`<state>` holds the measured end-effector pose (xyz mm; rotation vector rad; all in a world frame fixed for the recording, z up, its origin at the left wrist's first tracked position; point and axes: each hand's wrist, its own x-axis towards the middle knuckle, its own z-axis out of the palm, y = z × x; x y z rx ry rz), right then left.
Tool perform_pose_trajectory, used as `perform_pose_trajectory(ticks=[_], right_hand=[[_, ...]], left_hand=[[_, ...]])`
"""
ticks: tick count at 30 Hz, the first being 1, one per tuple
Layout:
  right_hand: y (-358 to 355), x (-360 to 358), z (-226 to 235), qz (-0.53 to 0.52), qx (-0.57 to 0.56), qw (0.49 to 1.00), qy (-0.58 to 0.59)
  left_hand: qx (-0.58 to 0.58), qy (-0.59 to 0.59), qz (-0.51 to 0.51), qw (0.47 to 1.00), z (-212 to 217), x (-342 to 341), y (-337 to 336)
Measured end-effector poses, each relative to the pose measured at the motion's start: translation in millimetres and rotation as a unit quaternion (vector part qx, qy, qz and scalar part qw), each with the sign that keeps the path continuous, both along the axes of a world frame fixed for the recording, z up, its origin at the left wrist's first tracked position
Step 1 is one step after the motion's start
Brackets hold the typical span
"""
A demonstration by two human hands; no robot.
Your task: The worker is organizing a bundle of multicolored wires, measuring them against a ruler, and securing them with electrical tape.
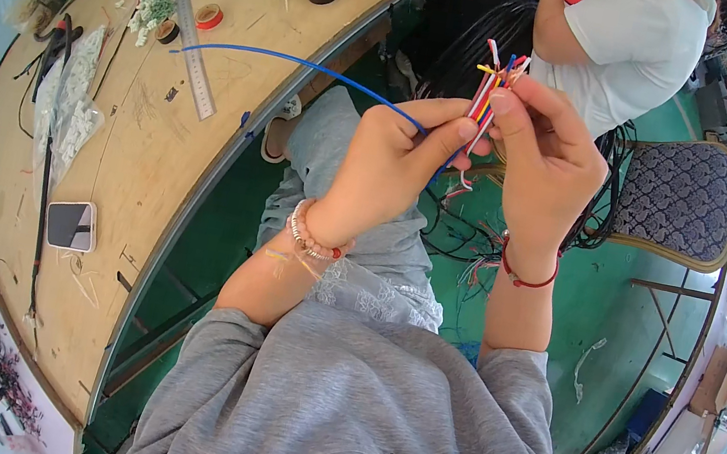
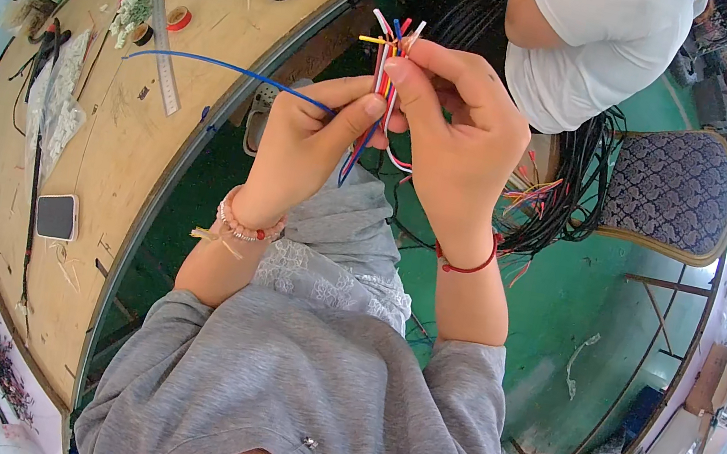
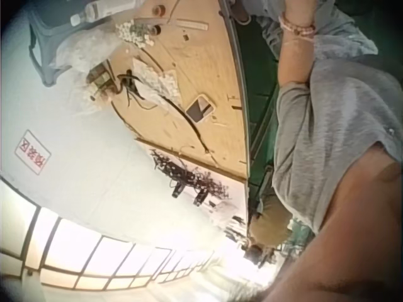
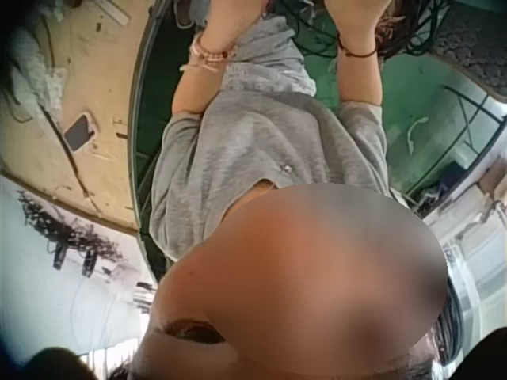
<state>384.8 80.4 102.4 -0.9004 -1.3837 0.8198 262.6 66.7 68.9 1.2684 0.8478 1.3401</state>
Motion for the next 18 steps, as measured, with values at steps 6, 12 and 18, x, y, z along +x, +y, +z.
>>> perform_pose_trajectory(ticks=[6,12,18], right_hand=[[3.2,0.0,-6.0,-0.010,0.013,1.000,-0.017],[1.9,2.4,-4.4,0.046,-0.029,0.998,0.022],[2.2,3.4,-5.9,0.045,-0.037,0.998,0.029]], left_hand=[[-0.015,-0.001,-0.011,1.000,-0.5,-1.6,-0.3],[-0.031,0.019,-0.007,0.999,3.0,-5.1,0.4],[-0.038,0.006,-0.010,0.999,1.7,-4.5,0.7]])
